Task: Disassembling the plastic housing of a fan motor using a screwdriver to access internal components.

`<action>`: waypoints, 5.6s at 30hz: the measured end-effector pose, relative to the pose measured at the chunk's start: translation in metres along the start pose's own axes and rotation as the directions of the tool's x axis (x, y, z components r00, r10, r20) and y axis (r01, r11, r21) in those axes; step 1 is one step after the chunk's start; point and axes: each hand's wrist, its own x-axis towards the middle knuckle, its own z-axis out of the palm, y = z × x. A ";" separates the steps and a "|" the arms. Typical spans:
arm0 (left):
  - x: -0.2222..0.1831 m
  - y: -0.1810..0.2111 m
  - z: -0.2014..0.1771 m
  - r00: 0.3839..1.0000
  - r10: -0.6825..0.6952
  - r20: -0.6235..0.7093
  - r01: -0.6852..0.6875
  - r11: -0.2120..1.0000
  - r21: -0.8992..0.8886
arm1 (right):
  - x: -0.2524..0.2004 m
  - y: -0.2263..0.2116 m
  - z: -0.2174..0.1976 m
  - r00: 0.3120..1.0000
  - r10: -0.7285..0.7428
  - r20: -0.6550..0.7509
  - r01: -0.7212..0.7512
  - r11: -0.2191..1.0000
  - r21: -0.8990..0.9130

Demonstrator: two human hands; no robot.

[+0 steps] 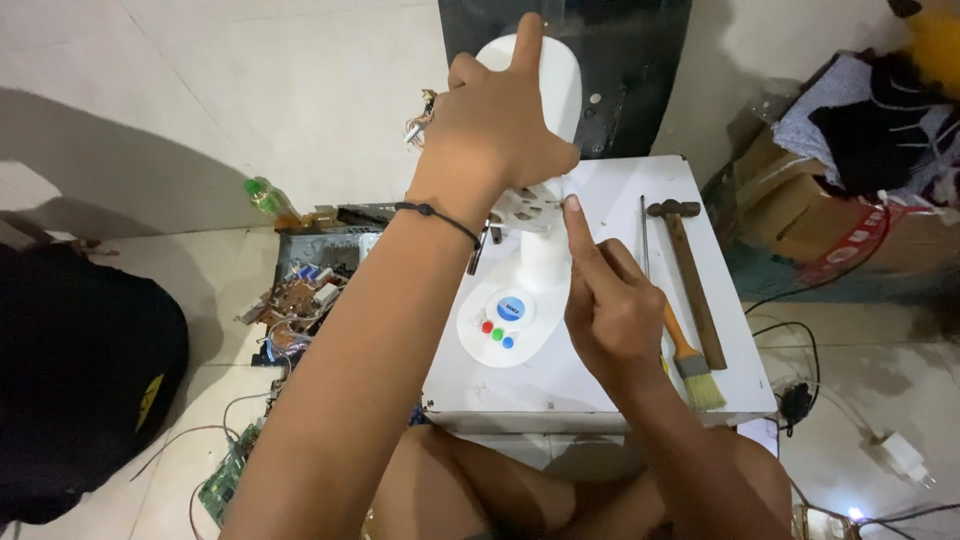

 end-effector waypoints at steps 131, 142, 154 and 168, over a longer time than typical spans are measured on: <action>0.003 -0.002 0.012 0.988 -0.073 -0.137 0.069 0.997 -0.031 | 0.069 0.024 -0.039 0.845 -0.374 0.382 0.490 0.827 -0.274; 0.002 -0.018 0.019 0.959 0.087 -0.270 -0.084 0.996 0.023 | 0.056 0.036 -0.007 0.866 -0.482 0.136 0.497 0.794 -0.350; -0.002 -0.023 0.011 0.946 0.110 -0.305 -0.113 0.994 0.007 | 0.043 0.030 0.010 0.895 -0.445 0.033 0.418 0.810 -0.412; -0.072 -0.034 0.009 0.907 0.165 -0.386 -0.273 0.930 -0.245 | 0.046 0.035 0.011 0.955 -0.290 0.065 0.297 0.941 -0.165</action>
